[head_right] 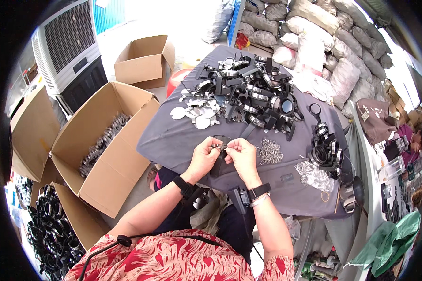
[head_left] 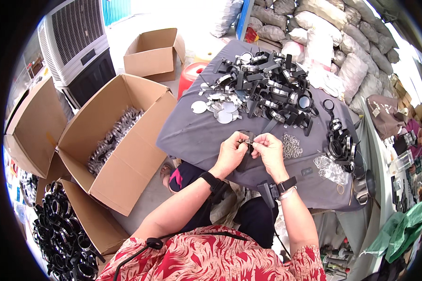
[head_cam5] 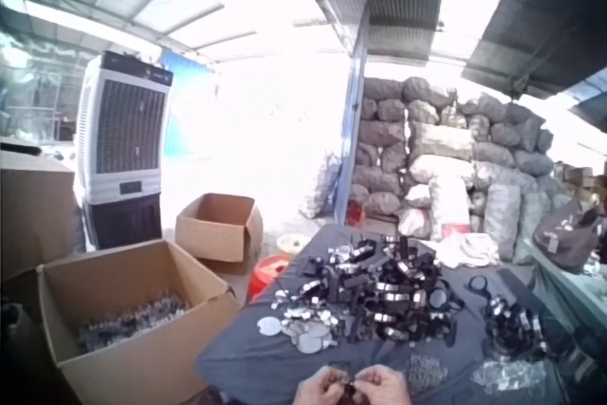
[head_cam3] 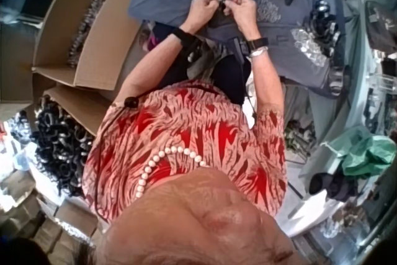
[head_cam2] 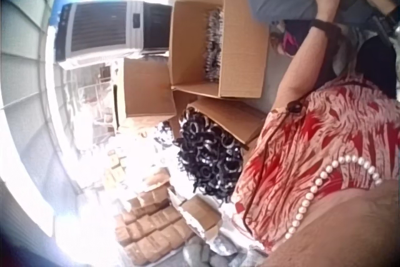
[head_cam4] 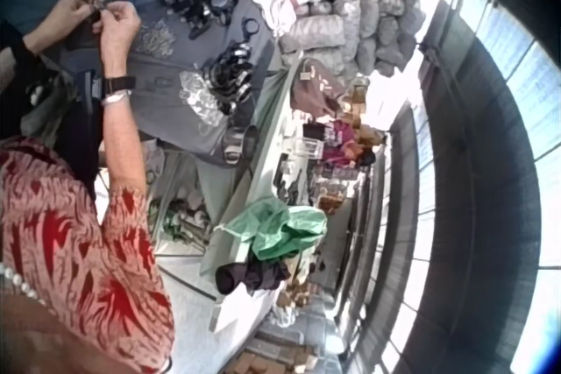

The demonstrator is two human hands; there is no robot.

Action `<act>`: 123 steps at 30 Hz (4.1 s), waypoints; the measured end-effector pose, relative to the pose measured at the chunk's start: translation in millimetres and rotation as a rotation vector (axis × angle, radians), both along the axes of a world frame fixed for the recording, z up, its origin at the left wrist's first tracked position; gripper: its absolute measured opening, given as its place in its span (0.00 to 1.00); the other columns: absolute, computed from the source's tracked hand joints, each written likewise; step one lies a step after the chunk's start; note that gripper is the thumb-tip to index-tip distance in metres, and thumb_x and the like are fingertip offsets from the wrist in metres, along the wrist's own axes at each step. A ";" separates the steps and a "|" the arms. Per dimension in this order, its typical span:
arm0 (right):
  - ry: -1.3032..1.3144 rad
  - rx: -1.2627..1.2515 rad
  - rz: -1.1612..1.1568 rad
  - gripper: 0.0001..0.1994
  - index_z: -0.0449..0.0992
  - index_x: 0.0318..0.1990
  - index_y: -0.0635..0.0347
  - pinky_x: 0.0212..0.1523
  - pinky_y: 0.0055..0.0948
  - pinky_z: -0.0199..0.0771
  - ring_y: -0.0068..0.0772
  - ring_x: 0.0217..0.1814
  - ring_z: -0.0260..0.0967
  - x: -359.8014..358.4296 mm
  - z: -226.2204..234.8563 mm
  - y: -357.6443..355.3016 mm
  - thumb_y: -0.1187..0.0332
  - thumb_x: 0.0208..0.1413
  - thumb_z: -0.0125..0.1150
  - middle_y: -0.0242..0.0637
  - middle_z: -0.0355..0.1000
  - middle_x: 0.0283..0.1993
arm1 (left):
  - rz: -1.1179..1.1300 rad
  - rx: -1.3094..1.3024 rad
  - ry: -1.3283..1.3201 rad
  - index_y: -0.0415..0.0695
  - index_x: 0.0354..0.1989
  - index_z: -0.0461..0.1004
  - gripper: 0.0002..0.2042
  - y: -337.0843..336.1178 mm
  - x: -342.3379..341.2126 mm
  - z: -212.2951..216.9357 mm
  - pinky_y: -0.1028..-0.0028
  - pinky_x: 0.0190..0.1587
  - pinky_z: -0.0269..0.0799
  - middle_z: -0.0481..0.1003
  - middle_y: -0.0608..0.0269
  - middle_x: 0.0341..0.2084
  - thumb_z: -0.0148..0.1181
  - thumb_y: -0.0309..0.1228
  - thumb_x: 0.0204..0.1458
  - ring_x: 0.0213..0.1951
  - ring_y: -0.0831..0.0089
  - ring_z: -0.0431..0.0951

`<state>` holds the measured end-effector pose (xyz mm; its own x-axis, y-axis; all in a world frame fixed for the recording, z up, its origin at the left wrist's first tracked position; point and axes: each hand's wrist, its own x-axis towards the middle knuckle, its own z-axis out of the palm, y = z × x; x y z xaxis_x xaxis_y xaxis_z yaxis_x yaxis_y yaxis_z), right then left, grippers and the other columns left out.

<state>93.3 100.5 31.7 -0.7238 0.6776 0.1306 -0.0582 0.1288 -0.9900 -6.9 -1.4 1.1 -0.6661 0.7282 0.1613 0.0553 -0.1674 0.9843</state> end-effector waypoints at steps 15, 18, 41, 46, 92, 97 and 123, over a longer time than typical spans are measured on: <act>-0.089 0.893 -0.120 0.07 0.75 0.35 0.61 0.35 0.25 0.70 0.24 0.36 0.70 5.2 8.7 -13.7 0.80 0.46 0.62 0.37 0.72 0.30 | -0.284 -0.059 -0.180 0.42 0.41 0.71 0.05 -14.5 -16.4 17.8 0.84 0.17 0.62 0.75 0.67 0.22 0.50 0.24 0.58 0.19 0.86 0.69; -0.044 0.882 -0.030 0.10 0.75 0.36 0.60 0.38 0.24 0.69 0.24 0.39 0.68 6.3 4.8 3.5 0.78 0.44 0.66 0.34 0.71 0.32 | -0.298 -0.056 -0.166 0.43 0.40 0.71 0.05 -15.5 -18.3 16.1 0.85 0.14 0.58 0.74 0.68 0.20 0.51 0.26 0.57 0.16 0.87 0.67; 0.010 0.410 0.071 0.12 0.71 0.24 0.61 0.25 0.23 0.65 0.19 0.24 0.63 -3.7 -11.3 2.7 0.73 0.39 0.73 0.28 0.66 0.22 | -0.156 -0.070 -0.416 0.39 0.28 0.67 0.03 -18.7 -18.9 16.7 0.77 0.10 0.62 0.70 0.62 0.17 0.54 0.22 0.50 0.14 0.75 0.69; -0.086 0.218 0.181 0.12 0.71 0.26 0.60 0.24 0.21 0.64 0.15 0.24 0.63 -3.0 -3.1 9.8 0.72 0.40 0.73 0.26 0.68 0.21 | -0.230 -0.108 -0.420 0.40 0.26 0.66 0.04 -20.8 -24.8 23.1 0.77 0.10 0.63 0.71 0.61 0.19 0.54 0.20 0.50 0.14 0.74 0.70; -0.176 0.882 0.135 0.10 0.71 0.32 0.65 0.41 0.34 0.71 0.42 0.42 0.71 28.4 32.9 -33.0 0.82 0.41 0.63 0.42 0.73 0.39 | -0.389 -0.155 -0.288 0.38 0.27 0.70 0.02 -23.6 -28.5 23.7 0.80 0.09 0.58 0.71 0.65 0.15 0.57 0.20 0.46 0.11 0.82 0.67; -0.233 0.879 0.135 0.10 0.69 0.35 0.63 0.40 0.37 0.72 0.46 0.41 0.72 23.4 21.5 -26.1 0.80 0.43 0.62 0.42 0.75 0.38 | -0.372 -0.158 -0.194 0.39 0.27 0.70 0.02 -25.0 -27.9 18.4 0.79 0.11 0.59 0.70 0.65 0.14 0.57 0.22 0.47 0.12 0.81 0.67; -0.328 0.709 0.254 0.06 0.72 0.34 0.65 0.28 0.22 0.72 0.21 0.26 0.73 14.9 33.8 -15.7 0.78 0.48 0.61 0.36 0.75 0.26 | -0.030 -0.062 0.773 0.40 0.34 0.66 0.15 -35.9 -16.7 0.5 0.59 0.27 0.68 0.72 0.52 0.18 0.63 0.35 0.45 0.23 0.51 0.75</act>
<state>108.2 84.9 65.5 -0.9199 0.3237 0.2213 0.1080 0.7517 -0.6506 -23.6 -37.4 1.6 -0.3610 0.7667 0.5309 0.7264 -0.1258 0.6756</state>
